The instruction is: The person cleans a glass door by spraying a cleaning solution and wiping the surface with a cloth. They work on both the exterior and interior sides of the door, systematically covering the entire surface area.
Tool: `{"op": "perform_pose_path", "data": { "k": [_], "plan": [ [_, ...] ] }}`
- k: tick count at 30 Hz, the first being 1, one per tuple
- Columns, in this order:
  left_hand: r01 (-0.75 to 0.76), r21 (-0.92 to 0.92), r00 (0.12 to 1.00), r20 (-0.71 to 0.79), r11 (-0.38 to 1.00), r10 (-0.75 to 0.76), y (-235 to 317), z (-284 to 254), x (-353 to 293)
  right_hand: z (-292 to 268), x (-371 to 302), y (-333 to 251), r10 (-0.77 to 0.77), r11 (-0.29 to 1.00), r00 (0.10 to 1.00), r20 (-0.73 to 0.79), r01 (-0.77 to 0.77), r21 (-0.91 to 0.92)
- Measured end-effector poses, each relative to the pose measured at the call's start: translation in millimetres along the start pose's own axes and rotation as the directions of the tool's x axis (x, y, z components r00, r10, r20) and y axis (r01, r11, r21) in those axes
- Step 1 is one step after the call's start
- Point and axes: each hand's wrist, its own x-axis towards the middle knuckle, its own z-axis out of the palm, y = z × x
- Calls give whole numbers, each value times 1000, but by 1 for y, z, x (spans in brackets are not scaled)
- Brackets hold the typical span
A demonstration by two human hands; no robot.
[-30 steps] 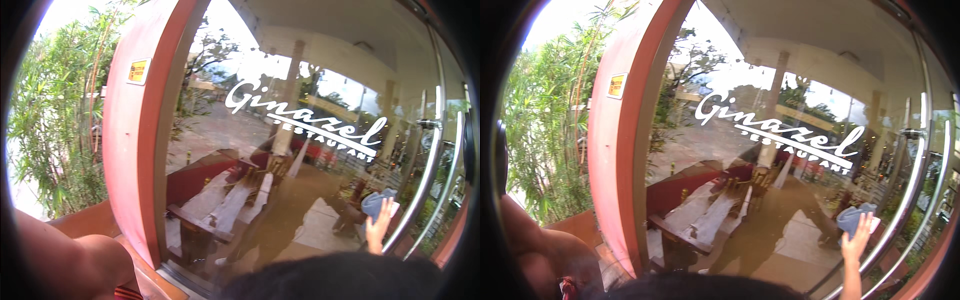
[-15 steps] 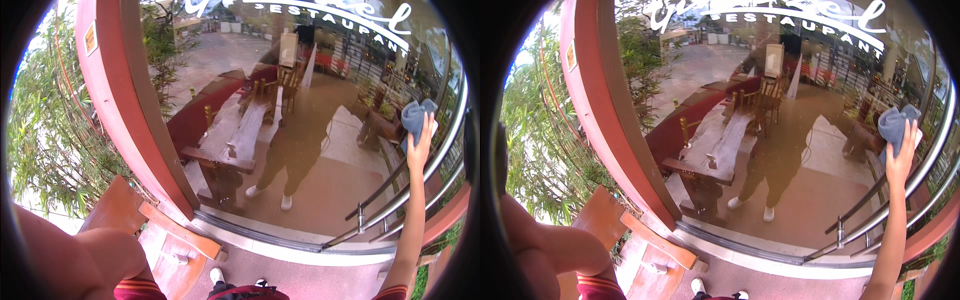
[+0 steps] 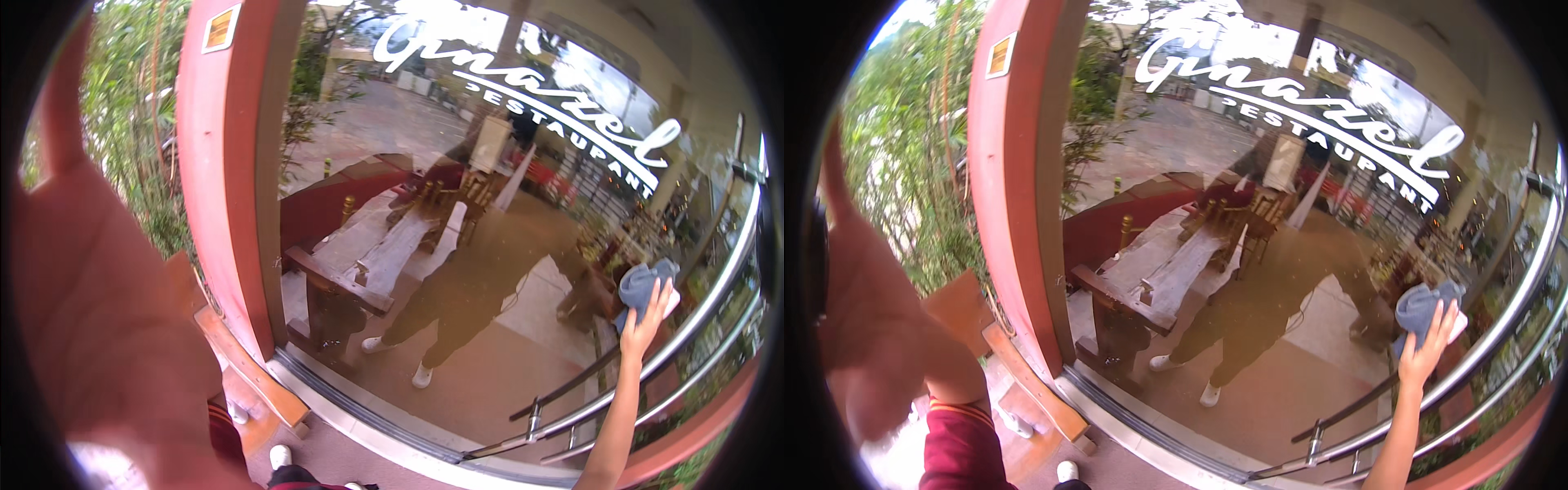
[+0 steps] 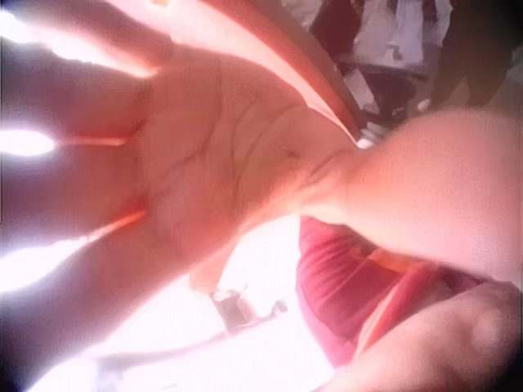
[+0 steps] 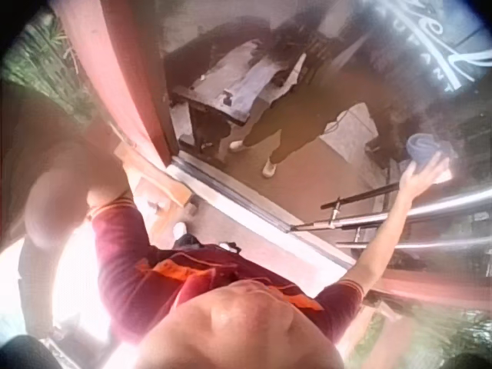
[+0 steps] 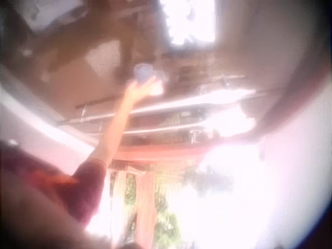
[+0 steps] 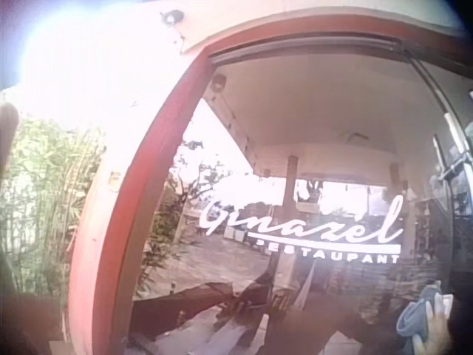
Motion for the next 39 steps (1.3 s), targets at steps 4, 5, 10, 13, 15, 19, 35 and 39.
{"op": "perform_pose_path", "data": {
  "k": [4, 5, 10, 13, 15, 19, 35, 39],
  "plan": [
    [419, 134, 876, -318, 898, -362, -99, -3, -90, 20, 30, -47, -199, 980, 979, -52, 199, 2],
    [530, 197, 839, -264, 825, -476, -123, -10, -120, 26, 42, -70, -159, 987, 987, 13, 160, -8],
    [822, 517, 461, -356, 239, -813, -273, -40, -282, 80, 124, -234, -260, 964, 965, 17, 259, 54],
    [794, 606, 353, -381, 58, -854, -336, -50, -368, 130, 171, -339, -287, 957, 958, 2, 287, 48],
    [712, 677, 499, -304, 184, -812, -365, -44, -407, 165, 198, -407, -316, 947, 949, 2, 316, 53],
    [643, 677, 698, -328, 357, -637, -385, -22, -449, 230, 254, -553, -422, 886, 895, -147, 441, 141],
    [652, 672, 695, -344, 351, -632, -405, -26, -473, 136, 213, -320, -221, 975, 970, -99, 223, 13],
    [627, 661, 739, -335, 413, -585, -409, -24, -474, 37, 151, -107, 251, 966, 943, -217, -258, 0]
  ]
}}
